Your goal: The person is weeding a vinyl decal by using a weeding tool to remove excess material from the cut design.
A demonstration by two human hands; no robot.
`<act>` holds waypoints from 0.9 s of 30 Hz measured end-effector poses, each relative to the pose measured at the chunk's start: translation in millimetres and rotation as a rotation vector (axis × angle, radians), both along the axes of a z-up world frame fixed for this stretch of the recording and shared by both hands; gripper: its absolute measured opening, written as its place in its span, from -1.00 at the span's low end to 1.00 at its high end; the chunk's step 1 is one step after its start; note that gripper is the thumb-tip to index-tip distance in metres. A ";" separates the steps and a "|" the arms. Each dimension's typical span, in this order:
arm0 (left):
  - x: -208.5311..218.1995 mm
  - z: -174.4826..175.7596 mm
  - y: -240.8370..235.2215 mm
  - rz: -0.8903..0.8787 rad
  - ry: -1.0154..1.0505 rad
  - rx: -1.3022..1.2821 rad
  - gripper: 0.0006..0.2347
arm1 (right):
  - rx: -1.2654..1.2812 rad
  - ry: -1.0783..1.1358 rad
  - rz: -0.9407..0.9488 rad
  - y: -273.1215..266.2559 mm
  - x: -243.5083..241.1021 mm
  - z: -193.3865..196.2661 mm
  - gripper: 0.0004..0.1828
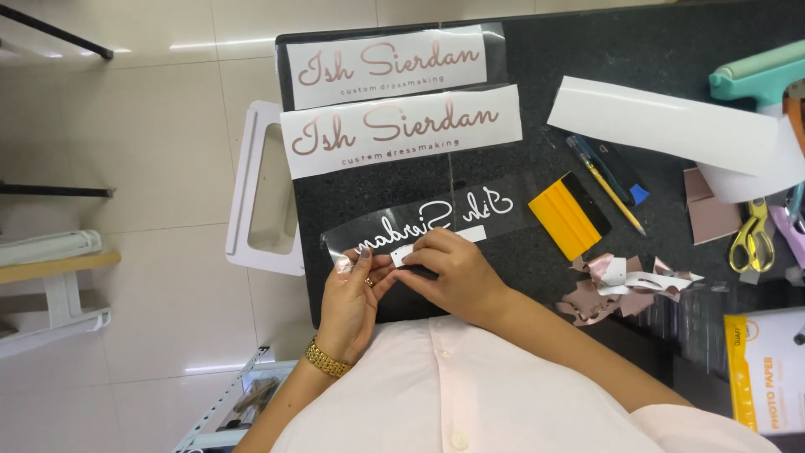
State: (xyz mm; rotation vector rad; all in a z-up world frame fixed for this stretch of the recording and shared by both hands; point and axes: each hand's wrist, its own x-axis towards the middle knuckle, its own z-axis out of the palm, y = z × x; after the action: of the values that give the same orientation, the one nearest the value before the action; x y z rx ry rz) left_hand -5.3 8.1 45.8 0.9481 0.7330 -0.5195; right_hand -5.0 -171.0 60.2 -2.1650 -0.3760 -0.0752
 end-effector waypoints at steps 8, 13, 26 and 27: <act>-3.3 2.0 -9.3 -0.038 -0.023 -0.010 -0.89 | -0.078 0.011 -0.029 -1.5 -9.2 -7.9 -0.94; -8.1 -7.3 -12.4 -0.031 -0.029 -0.057 -0.89 | -0.102 0.064 -0.020 -6.0 -10.3 -12.3 -0.92; -8.3 -12.7 -12.6 -0.087 -0.037 -0.108 -0.91 | -0.110 0.211 -0.057 -10.1 -8.1 -19.9 -0.91; -8.0 -12.8 -12.8 -0.089 -0.040 -0.109 -0.91 | -0.109 0.201 -0.058 -10.5 -7.6 -19.9 -0.91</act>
State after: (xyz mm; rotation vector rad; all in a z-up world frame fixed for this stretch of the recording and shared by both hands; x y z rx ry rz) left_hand -13.3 -4.7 33.1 0.8898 0.6222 -0.6113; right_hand -12.5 -181.5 40.3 -2.2668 -0.2054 0.1324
